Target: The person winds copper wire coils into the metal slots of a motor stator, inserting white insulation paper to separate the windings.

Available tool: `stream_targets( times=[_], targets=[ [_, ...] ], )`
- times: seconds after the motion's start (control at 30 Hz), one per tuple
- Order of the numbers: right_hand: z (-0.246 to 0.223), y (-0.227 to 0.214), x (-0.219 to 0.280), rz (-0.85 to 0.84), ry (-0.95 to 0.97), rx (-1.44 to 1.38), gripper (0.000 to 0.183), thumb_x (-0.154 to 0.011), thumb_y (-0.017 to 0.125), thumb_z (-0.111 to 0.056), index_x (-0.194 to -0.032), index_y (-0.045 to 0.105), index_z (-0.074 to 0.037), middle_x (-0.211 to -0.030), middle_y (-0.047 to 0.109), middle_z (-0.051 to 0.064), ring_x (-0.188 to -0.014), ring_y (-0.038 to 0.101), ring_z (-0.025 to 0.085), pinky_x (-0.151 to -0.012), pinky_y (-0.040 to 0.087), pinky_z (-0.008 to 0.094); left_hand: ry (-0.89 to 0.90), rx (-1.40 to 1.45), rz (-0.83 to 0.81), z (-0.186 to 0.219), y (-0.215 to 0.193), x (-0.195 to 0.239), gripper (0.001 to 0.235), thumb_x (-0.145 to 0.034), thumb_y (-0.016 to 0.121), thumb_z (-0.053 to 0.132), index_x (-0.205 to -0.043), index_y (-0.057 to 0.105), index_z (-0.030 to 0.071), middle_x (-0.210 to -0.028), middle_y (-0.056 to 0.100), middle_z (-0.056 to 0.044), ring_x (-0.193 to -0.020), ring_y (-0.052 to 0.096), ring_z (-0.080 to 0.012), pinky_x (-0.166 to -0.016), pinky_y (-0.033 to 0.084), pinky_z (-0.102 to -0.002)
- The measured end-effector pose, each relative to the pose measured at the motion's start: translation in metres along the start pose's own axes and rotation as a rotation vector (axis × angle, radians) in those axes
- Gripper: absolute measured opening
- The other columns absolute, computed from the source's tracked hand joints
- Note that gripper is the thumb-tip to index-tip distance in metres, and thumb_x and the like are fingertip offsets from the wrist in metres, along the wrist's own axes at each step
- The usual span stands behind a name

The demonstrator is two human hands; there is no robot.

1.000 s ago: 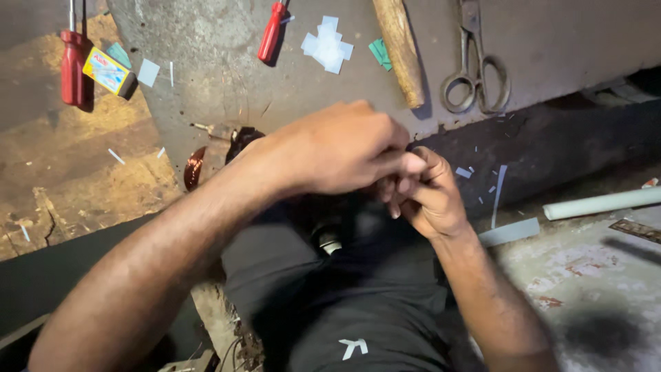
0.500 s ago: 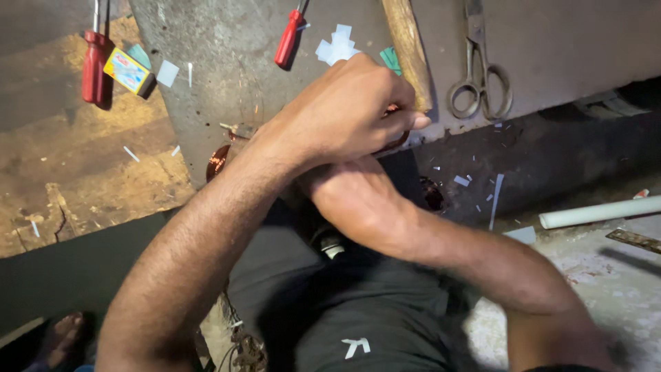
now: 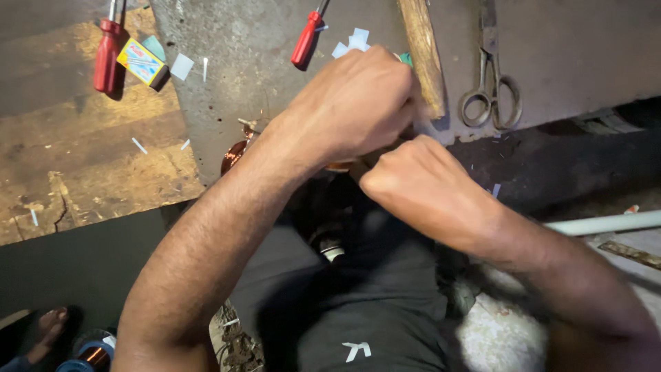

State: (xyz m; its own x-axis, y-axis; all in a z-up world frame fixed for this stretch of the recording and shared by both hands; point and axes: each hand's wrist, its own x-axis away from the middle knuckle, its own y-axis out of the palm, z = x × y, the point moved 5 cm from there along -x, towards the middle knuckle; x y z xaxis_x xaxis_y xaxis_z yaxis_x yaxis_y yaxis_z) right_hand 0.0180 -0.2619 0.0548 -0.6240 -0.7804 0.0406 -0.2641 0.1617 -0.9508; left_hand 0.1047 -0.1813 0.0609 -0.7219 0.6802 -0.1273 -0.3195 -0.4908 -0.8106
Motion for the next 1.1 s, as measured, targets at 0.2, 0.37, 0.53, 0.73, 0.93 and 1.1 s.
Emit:
stream_targets(
  times=[0.2, 0.37, 0.53, 0.73, 0.93, 1.1],
  targets=[
    [0.011, 0.022, -0.003, 0.694, 0.327, -0.861, 0.014, -0.098, 0.062, 0.001, -0.109, 0.07, 0.003, -0.099, 0.074, 0.012, -0.092, 0.071, 0.02, -0.084, 0.056, 0.035, -0.221, -0.277, 0.288, -0.021, -0.012, 0.002, 0.017, -0.084, 0.068, 0.009, -0.094, 0.082, 0.011, -0.075, 0.07, -0.022, -0.065, 0.07, -0.038, -0.055, 0.057, -0.049],
    [0.011, 0.08, -0.034, 0.773, 0.543, -1.808, 0.014, -0.104, 0.063, -0.007, -0.104, 0.071, 0.005, -0.095, 0.075, 0.013, -0.084, 0.073, 0.022, -0.077, 0.059, 0.039, -0.384, -0.291, 0.227, -0.033, -0.019, 0.004, 0.019, -0.083, 0.074, 0.02, -0.077, 0.078, 0.002, -0.069, 0.071, -0.02, -0.061, 0.07, -0.0365, -0.057, 0.057, -0.048],
    [-0.011, 0.082, -0.03, 0.898, 0.374, -2.012, 0.02, -0.105, 0.061, -0.01, -0.115, 0.069, 0.005, -0.106, 0.074, 0.013, -0.097, 0.072, 0.021, -0.09, 0.06, 0.037, -0.605, 0.114, -0.024, -0.051, -0.018, 0.003, 0.029, -0.088, 0.067, 0.028, -0.073, 0.077, 0.005, -0.059, 0.071, -0.01, -0.054, 0.072, -0.0216, -0.058, 0.058, -0.038],
    [-0.016, 0.091, -0.045, 1.146, 0.209, -2.118, 0.02, -0.11, 0.062, -0.004, -0.126, 0.068, 0.006, -0.108, 0.072, 0.012, -0.1, 0.069, 0.021, -0.097, 0.056, 0.036, -0.509, 0.171, 0.034, -0.047, -0.021, 0.0, 0.042, -0.084, 0.073, 0.046, -0.067, 0.076, 0.007, -0.054, 0.069, -0.007, -0.049, 0.07, -0.0168, -0.053, 0.055, -0.034],
    [-0.026, 0.071, -0.018, 0.809, -0.03, -0.852, 0.019, -0.095, 0.069, -0.004, -0.112, 0.074, -0.012, -0.103, 0.075, 0.006, -0.094, 0.073, 0.015, -0.093, 0.056, 0.029, -0.334, 0.218, 0.399, -0.042, -0.038, -0.002, 0.053, -0.096, 0.068, 0.06, -0.075, 0.076, 0.012, -0.053, 0.058, 0.005, -0.049, 0.059, -0.0074, -0.047, 0.043, -0.03],
    [-0.022, 0.068, -0.047, 0.534, -0.161, -0.697, 0.019, -0.097, 0.065, -0.014, -0.114, 0.072, -0.011, -0.118, 0.075, 0.009, -0.106, 0.071, 0.027, -0.091, 0.055, 0.038, -0.106, 0.244, 0.619, -0.037, -0.042, 0.006, 0.04, -0.102, 0.066, 0.043, -0.087, 0.073, 0.006, -0.064, 0.058, 0.004, -0.056, 0.055, -0.0077, -0.052, 0.04, -0.031]
  ],
)
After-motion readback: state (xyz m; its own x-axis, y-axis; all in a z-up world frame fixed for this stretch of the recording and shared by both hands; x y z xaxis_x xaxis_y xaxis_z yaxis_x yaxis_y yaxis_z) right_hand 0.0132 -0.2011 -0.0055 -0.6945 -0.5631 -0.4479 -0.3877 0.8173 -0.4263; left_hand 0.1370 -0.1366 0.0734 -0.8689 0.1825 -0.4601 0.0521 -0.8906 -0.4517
